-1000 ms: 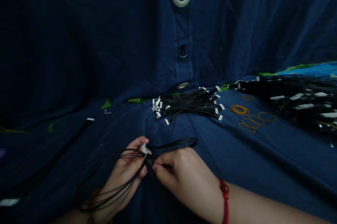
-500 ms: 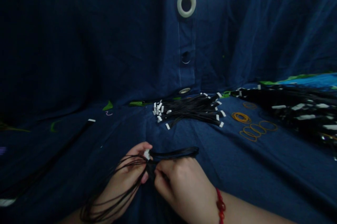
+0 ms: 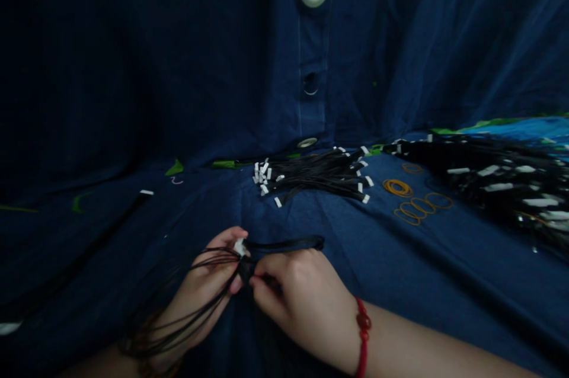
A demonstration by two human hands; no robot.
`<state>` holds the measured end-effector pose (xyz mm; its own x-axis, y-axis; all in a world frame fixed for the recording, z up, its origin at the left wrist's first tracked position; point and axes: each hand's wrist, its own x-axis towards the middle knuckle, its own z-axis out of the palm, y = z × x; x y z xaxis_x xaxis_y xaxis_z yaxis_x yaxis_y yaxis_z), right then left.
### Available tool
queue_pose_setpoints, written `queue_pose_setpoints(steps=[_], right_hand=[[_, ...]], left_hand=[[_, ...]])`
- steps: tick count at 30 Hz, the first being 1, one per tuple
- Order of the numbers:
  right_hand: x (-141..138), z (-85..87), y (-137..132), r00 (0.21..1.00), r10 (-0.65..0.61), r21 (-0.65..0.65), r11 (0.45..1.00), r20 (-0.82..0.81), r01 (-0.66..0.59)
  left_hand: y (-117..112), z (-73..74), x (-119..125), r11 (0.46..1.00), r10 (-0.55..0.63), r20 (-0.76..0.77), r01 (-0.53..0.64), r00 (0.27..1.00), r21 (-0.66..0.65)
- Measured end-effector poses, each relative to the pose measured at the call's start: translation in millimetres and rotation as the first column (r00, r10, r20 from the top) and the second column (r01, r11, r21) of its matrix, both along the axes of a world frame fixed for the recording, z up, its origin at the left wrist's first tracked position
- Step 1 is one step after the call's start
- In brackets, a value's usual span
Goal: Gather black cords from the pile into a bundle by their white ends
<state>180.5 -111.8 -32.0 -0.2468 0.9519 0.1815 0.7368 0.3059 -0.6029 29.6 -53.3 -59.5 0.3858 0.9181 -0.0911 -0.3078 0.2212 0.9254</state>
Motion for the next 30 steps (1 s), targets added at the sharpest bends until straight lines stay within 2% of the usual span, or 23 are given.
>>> queue_pose_setpoints(steps=[5,9,12,17,20,25,27,29,30], right_hand=[[-2.0,0.3,0.5,1.0,-0.002,0.014,1.0,0.03,0.001],[-1.5,-5.3,3.8,0.988,-0.031,0.083,0.996,0.153,0.019],[-2.9,-9.1,5.6,0.982,-0.047,0.108,0.994,0.182,0.027],[-4.3,-1.6,2.6,0.974,-0.087,0.06,0.995,0.208,0.076],[-1.8,5.6,1.1,0.978,-0.079,0.006,0.997,0.194,0.08],[0.9,7.7,3.9,0.985,-0.124,-0.018,0.992,0.121,0.127],[1.7,8.6,5.6,0.994,-0.102,-0.05,0.993,0.039,0.104],[5.2,13.2,6.8,0.985,-0.058,-0.198,0.98,-0.162,0.025],[8.7,17.5,7.4,0.956,-0.04,-0.318,0.946,-0.291,-0.057]], left_hand=[[-0.1,1.2,-1.3,0.996,-0.056,0.052,0.059,0.997,-0.062],[1.8,-2.4,-1.4,0.997,-0.06,0.018,0.061,0.998,-0.045],[2.3,-3.8,-0.6,0.997,-0.072,-0.008,0.072,0.997,-0.031],[1.2,-2.9,2.4,1.0,-0.025,-0.059,0.024,0.998,-0.018],[-0.2,-2.5,3.5,0.999,-0.044,-0.054,0.042,0.998,-0.026],[-0.5,-1.9,2.4,0.997,-0.039,-0.014,0.038,0.999,-0.066],[0.2,-1.3,2.1,0.996,-0.027,0.0,0.027,1.0,-0.088],[1.0,-0.6,2.1,0.993,-0.015,0.018,0.017,1.0,-0.115],[1.3,-0.2,2.1,0.991,-0.011,0.023,0.014,1.0,-0.13]])
